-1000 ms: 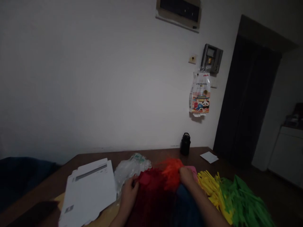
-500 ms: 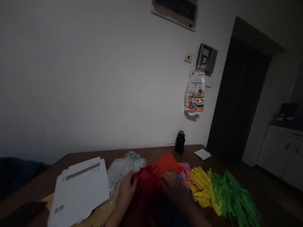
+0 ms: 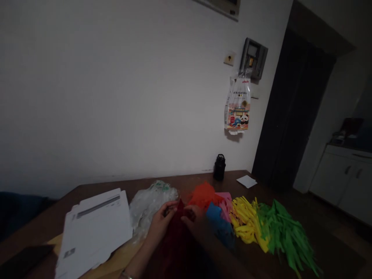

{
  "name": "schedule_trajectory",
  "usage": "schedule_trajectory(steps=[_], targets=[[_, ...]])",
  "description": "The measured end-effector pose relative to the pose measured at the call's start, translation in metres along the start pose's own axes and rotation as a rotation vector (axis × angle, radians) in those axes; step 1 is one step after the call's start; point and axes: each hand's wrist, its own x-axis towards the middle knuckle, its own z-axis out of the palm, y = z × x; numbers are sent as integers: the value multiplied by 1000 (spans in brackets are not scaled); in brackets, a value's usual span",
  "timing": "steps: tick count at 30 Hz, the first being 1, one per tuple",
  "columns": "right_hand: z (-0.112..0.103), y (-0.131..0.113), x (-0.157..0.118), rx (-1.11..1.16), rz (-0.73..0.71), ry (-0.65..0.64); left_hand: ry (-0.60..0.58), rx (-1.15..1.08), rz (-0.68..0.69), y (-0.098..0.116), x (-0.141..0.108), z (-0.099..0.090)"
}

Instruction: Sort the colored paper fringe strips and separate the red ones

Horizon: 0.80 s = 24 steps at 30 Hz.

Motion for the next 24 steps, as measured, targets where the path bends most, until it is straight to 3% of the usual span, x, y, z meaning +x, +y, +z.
schedule_trajectory(steps=[8, 16, 19, 22, 24], targets=[[5, -10, -9, -23, -61, -21, -1, -130, -123, -3, -5, 4], [-17, -10, 0, 33, -30, 18, -250, -61, -223, -4, 1, -7], [-33, -9, 3, 31, -48, -101, -299, -5, -237, -4, 3, -13], [-56, -8, 6, 32, -86, -291, -271, 69, -207, 1, 2, -14], [-68, -10, 8, 24, -92, -306, -246, 129, -163, 6, 1, -12]])
